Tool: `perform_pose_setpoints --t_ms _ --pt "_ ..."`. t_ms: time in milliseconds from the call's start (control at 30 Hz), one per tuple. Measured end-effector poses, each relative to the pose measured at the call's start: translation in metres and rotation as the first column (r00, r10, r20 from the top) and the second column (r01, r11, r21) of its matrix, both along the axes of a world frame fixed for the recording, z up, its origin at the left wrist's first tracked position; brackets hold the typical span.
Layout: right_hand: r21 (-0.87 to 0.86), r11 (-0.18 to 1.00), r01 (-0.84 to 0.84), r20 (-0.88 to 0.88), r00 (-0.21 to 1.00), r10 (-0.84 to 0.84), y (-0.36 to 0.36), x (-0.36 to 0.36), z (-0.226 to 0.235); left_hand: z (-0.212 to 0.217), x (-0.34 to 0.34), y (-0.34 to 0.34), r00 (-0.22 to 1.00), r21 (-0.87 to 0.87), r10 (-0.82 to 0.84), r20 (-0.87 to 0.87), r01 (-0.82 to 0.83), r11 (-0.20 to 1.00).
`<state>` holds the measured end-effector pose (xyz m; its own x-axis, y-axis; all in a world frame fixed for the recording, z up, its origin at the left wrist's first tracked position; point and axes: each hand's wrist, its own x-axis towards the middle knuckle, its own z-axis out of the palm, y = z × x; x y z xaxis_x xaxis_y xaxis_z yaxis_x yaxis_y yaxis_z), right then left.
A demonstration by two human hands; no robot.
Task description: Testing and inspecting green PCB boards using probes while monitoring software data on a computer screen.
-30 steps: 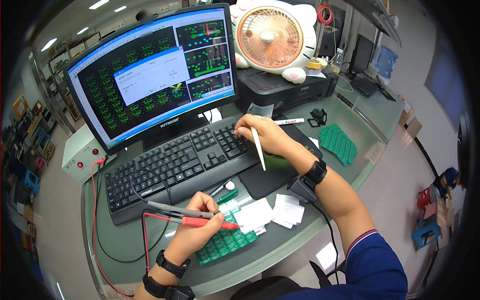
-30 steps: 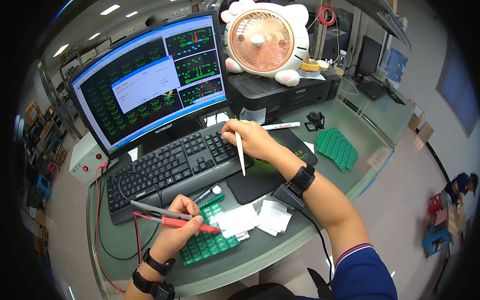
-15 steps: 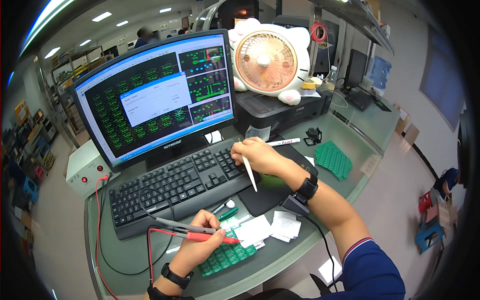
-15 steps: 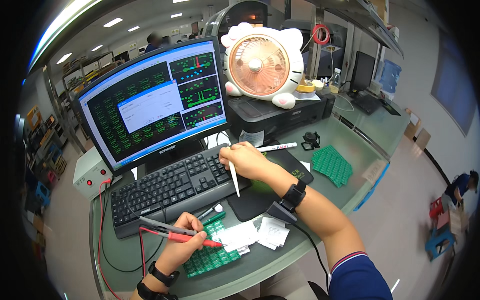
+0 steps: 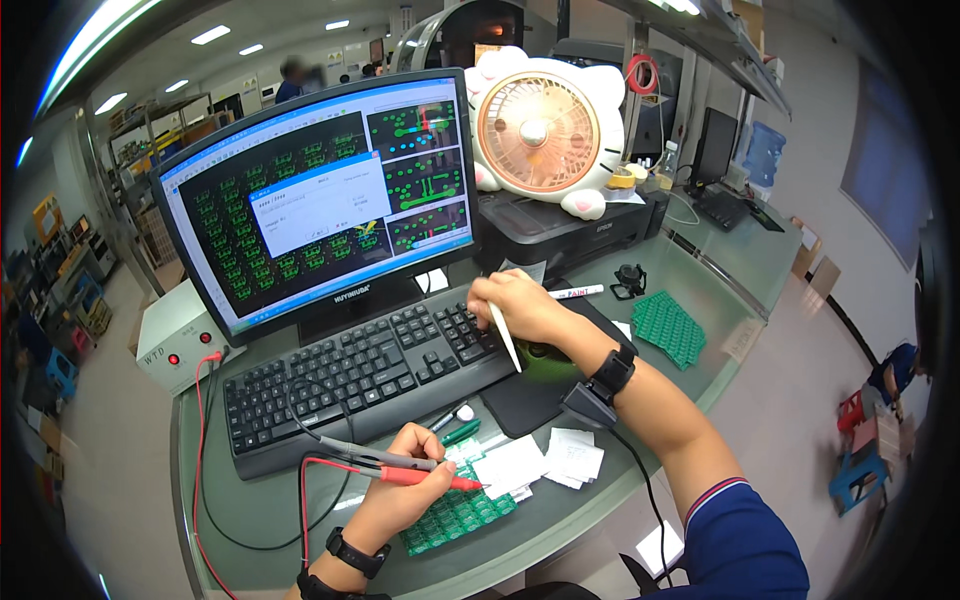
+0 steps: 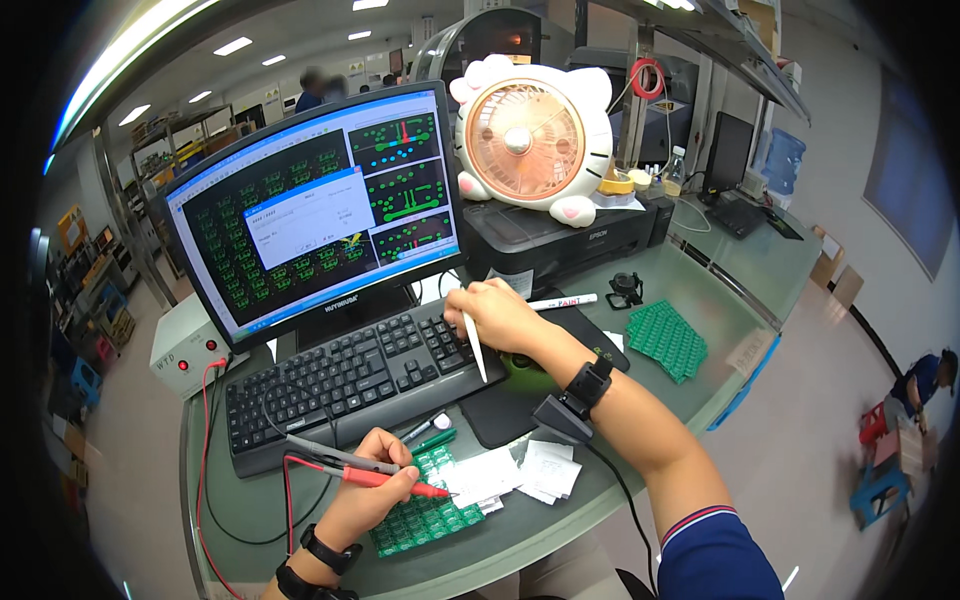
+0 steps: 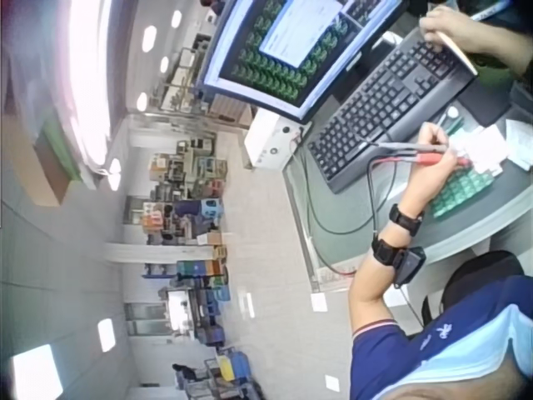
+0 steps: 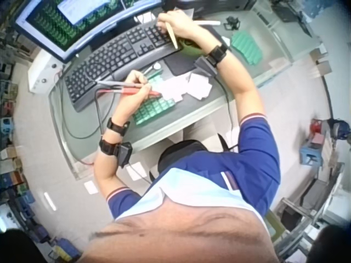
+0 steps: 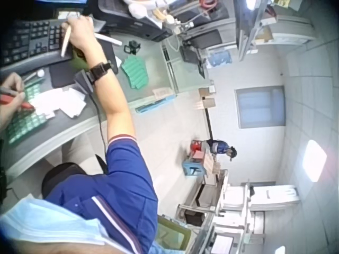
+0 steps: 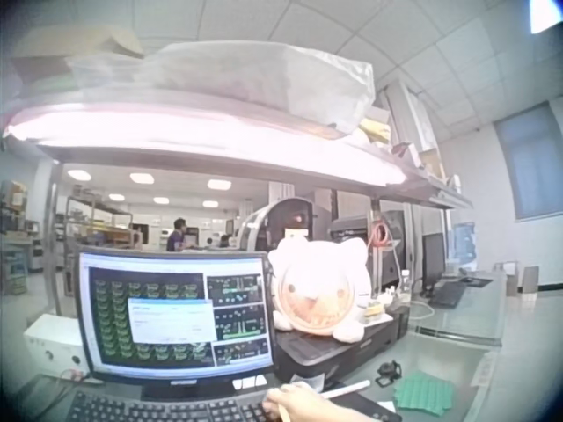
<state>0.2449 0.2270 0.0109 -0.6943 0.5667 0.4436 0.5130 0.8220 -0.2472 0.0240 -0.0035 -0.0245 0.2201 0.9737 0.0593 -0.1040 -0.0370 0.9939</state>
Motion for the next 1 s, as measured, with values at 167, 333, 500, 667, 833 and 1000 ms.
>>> perform_pose_setpoints --t_ms 167,333,500,667,833,1000 --pt "0.061 0.988 0.138 0.013 0.990 -0.139 0.006 -0.005 -0.004 0.003 0.000 -0.002 1.000 -0.029 -0.003 -0.003 0.003 1.000" --pt "0.047 0.999 0.025 0.089 0.996 -0.029 -0.008 -0.001 -0.006 0.001 0.000 -0.001 1.000 -0.006 -0.001 0.007 0.001 1.000" --pt "0.061 0.986 -0.156 -0.089 0.983 0.161 -0.014 -0.024 -0.006 -0.001 -0.001 -0.001 1.000 -0.011 -0.020 0.011 0.020 1.000" --pt "0.005 1.000 -0.015 -0.094 0.995 0.015 -0.009 -0.031 -0.005 -0.001 -0.001 0.000 0.999 0.011 -0.019 -0.033 0.020 1.000" --pt "-0.032 0.999 -0.024 -0.098 0.995 0.021 -0.008 -0.014 -0.003 -0.006 -0.001 0.001 0.999 0.014 -0.030 -0.012 0.031 0.999" --pt "-0.105 0.972 0.212 -0.161 0.961 -0.227 -0.021 0.008 0.004 -0.007 -0.002 0.003 1.000 0.047 -0.026 -0.012 0.026 0.999"
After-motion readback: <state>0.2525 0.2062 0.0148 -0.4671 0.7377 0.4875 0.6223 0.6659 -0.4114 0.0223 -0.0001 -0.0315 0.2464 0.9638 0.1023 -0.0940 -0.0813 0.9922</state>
